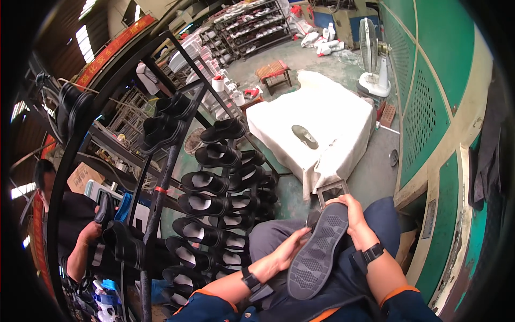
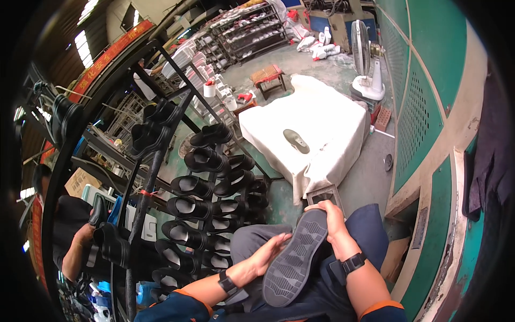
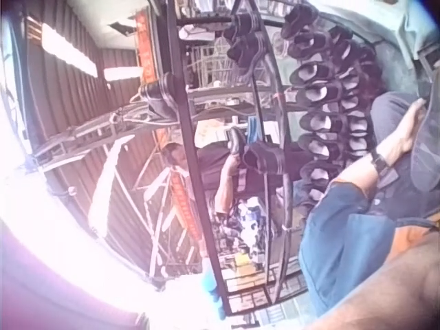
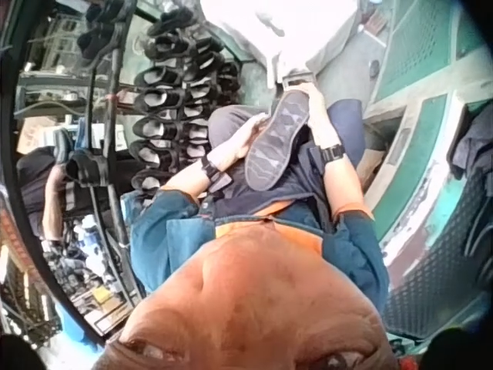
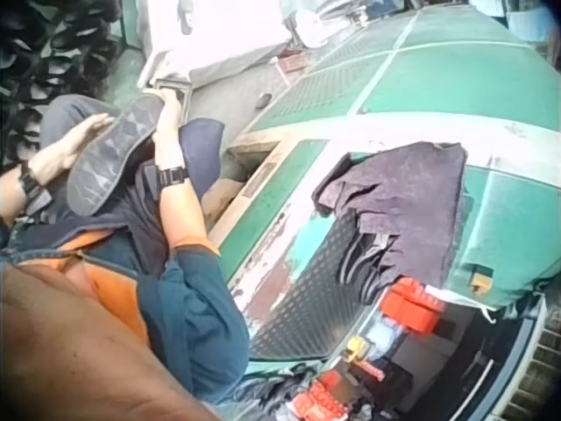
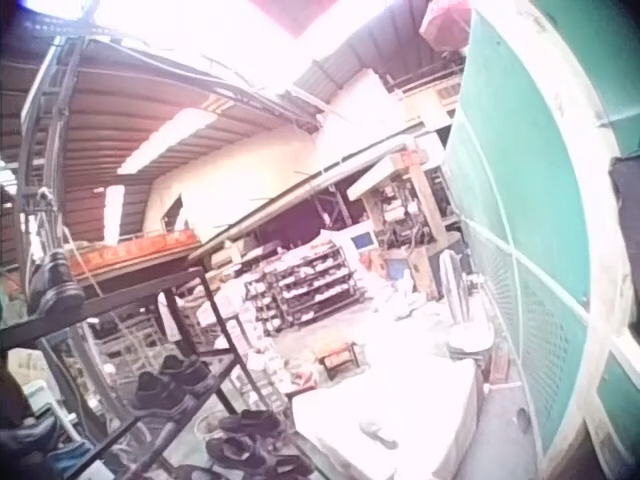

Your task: Insert shoe lasts into finished shoe outsoles/uppers and place them on a rack.

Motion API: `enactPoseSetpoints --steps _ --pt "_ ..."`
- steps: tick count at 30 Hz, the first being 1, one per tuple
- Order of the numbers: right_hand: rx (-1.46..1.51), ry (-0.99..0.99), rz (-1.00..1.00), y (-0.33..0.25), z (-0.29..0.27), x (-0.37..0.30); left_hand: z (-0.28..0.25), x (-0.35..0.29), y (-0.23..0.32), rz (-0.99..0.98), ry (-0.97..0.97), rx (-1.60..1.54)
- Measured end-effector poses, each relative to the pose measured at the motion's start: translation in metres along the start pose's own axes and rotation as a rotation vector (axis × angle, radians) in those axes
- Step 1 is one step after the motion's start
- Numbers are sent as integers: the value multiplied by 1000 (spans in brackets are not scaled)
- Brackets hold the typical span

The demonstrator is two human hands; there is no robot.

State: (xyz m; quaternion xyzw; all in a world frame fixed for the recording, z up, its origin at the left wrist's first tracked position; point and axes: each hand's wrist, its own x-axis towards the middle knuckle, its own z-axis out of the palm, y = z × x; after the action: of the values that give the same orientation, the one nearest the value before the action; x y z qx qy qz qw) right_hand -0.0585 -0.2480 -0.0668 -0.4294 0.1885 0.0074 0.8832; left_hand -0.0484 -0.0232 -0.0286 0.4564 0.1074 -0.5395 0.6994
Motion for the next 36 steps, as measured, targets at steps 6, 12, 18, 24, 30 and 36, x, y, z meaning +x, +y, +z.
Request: enactPoseSetpoints --steps 6,12,18,24,30,36 --pt "236 166 285 19 2 1 -5 -22 -71 -234 -652 -740" --pt "194 28 136 29 14 -17 -24 -12 -110 -148 -737 -759" --pt "122 101 148 25 32 -21 -35 -12 -121 -67 -676 -653" --pt "91 89 147 26 41 -22 -35 -18 -128 -171 -622 -814" --pt "78 91 148 28 45 -22 -38 -19 -132 -155 -557 -795" --pt "67 77 128 31 44 -20 -34 -23 -130 -133 -544 -731"
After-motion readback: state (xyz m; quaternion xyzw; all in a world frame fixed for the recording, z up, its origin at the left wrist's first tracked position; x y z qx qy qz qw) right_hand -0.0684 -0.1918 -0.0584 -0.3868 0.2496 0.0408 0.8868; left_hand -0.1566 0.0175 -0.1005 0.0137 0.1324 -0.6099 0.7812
